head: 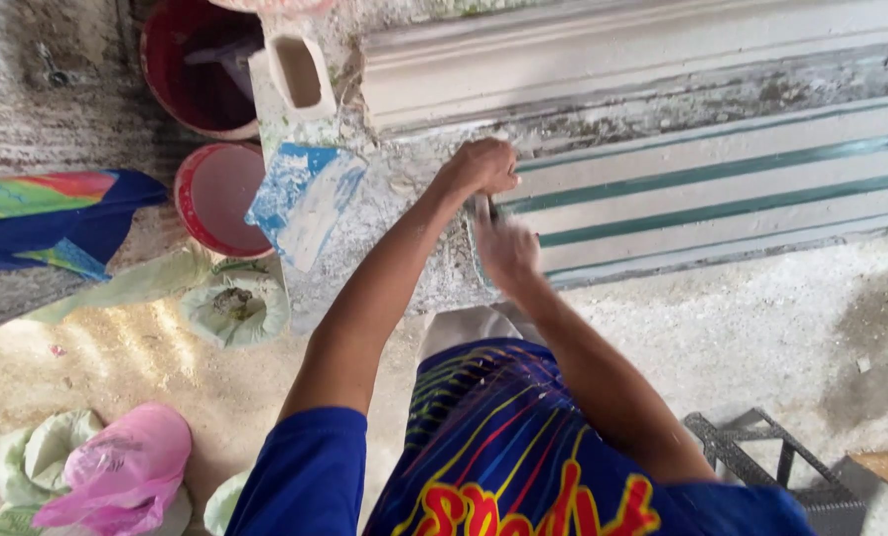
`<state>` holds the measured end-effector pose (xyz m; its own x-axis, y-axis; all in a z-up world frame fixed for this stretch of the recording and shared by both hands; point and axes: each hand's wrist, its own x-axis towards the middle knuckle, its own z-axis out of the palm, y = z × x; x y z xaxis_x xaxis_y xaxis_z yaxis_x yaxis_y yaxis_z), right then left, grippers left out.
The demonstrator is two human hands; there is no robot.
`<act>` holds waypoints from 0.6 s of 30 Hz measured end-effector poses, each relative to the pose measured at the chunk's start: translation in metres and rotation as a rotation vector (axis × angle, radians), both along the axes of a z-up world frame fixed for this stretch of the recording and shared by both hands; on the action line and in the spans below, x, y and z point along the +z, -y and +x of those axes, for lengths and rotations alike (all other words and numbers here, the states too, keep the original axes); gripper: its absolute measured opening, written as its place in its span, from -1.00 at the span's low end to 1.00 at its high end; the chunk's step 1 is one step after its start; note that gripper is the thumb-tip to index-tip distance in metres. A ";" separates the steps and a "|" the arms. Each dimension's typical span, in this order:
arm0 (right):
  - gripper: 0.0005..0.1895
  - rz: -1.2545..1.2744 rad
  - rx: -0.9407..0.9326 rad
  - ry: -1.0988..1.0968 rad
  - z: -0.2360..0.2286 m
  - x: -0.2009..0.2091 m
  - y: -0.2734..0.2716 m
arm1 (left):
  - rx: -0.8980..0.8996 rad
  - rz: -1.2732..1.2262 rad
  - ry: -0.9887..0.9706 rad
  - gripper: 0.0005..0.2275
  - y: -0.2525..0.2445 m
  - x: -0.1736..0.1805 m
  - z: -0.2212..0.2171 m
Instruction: The person uses a blue scraper to remove residue from a workbench surface, then wipes a long white and green striped panel with a cloth. The person repeatedly wipes the panel's surface and edges while moving around the workspace.
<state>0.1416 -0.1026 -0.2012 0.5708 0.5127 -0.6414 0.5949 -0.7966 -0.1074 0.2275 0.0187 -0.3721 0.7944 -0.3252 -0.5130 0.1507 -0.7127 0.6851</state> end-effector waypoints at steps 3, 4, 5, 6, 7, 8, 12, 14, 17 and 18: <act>-0.43 -0.110 0.047 -0.042 -0.050 -0.035 0.060 | 0.036 -0.025 0.009 -0.64 -0.010 -0.022 -0.004; -0.43 -0.121 0.048 -0.050 -0.044 -0.006 0.044 | 0.037 -0.035 0.002 -0.64 -0.001 -0.026 -0.008; -0.42 -0.097 0.021 -0.055 -0.031 0.020 0.022 | 0.038 -0.012 0.025 -0.65 0.000 -0.028 -0.005; -0.40 -0.073 -0.006 -0.061 -0.018 0.048 0.001 | 0.038 0.011 0.049 -0.65 0.001 -0.029 -0.001; -0.40 -0.077 -0.007 -0.064 -0.010 -0.016 0.001 | 0.037 0.006 0.047 -0.65 0.002 -0.023 -0.005; -0.53 -0.038 0.038 0.014 -0.003 -0.082 0.009 | 0.014 0.066 0.074 -0.67 0.004 -0.015 -0.008; -0.45 -0.011 -0.022 0.023 -0.027 0.019 0.001 | 0.015 0.176 0.104 -0.72 -0.002 -0.014 -0.021; -0.37 -0.097 0.000 -0.036 -0.057 0.025 0.025 | 0.067 0.089 0.074 -0.70 -0.012 -0.005 -0.028; -0.44 -0.169 0.112 0.001 -0.050 0.032 0.019 | 0.118 0.037 0.081 -0.70 -0.009 -0.007 -0.032; -0.56 -0.165 0.203 0.078 -0.039 0.035 0.009 | 0.114 0.062 0.099 -0.72 -0.006 -0.008 -0.033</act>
